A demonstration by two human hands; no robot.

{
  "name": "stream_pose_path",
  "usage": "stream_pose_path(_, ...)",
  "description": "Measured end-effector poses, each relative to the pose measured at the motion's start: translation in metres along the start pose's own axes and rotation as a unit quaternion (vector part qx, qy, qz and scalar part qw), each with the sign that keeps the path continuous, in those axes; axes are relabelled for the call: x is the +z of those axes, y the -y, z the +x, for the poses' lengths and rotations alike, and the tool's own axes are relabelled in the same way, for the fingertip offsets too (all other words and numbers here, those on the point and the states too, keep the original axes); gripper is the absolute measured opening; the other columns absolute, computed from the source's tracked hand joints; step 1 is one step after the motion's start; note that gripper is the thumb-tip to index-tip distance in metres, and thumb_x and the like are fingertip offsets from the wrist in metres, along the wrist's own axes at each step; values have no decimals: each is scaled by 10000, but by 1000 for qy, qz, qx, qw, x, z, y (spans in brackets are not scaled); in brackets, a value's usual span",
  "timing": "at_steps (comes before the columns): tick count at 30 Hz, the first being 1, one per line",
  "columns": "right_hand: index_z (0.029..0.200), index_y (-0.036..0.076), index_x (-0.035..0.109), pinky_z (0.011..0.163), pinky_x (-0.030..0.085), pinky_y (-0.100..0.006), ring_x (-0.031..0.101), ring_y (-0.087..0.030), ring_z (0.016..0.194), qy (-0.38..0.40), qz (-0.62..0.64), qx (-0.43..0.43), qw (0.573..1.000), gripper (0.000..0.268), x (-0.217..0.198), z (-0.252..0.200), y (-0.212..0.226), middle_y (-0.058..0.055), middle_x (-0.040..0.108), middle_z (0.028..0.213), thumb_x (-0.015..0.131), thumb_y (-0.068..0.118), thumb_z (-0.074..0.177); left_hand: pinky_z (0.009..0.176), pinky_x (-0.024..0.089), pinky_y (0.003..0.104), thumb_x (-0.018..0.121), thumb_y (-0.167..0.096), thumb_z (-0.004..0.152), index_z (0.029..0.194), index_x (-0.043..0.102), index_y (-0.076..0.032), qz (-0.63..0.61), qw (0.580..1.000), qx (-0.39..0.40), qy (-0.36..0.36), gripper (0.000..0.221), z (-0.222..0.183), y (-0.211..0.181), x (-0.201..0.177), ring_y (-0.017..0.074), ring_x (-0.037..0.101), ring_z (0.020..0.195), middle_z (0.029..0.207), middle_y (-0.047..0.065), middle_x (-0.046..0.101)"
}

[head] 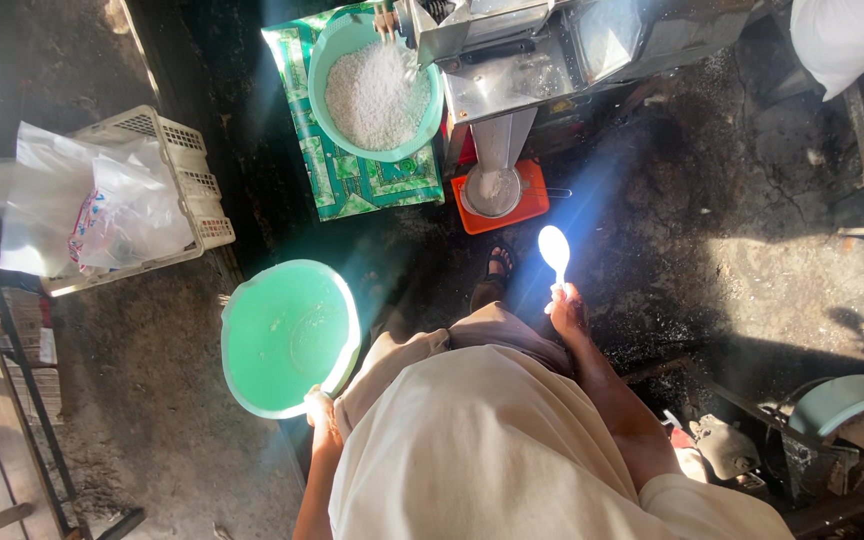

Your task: The person adds water to shredded coconut in a bowl and then scoops the mixture into a processing machine.

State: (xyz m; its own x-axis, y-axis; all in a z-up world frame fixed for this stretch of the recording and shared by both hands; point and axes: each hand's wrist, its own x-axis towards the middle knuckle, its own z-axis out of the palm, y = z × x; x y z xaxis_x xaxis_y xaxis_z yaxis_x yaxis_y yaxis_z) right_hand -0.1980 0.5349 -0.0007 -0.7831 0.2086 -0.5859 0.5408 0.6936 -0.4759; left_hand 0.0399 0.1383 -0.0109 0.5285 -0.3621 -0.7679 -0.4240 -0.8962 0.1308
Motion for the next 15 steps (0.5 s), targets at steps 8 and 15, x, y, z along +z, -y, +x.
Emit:
stream_pose_path(8,857,54,617,691,466,-437,672,-338,783,-20,-8,-87,996,304,-1,9,-2,-110,707,776,433,288,918,577,387,360,673,-258,730,975,503,-211,-68,997,-5,-36,301,-28,-13,3,185,489,626,833,-5,569)
stream_pose_path(15,964,27,600,649,462,-424,653,-344,703,-4,-1,-48,999,340,8,14,5,-123,710,663,489,348,959,557,649,460,703,-102,654,1012,487,-34,-260,964,-5,-54,424,-29,-17,19,281,694,649,882,145,673)
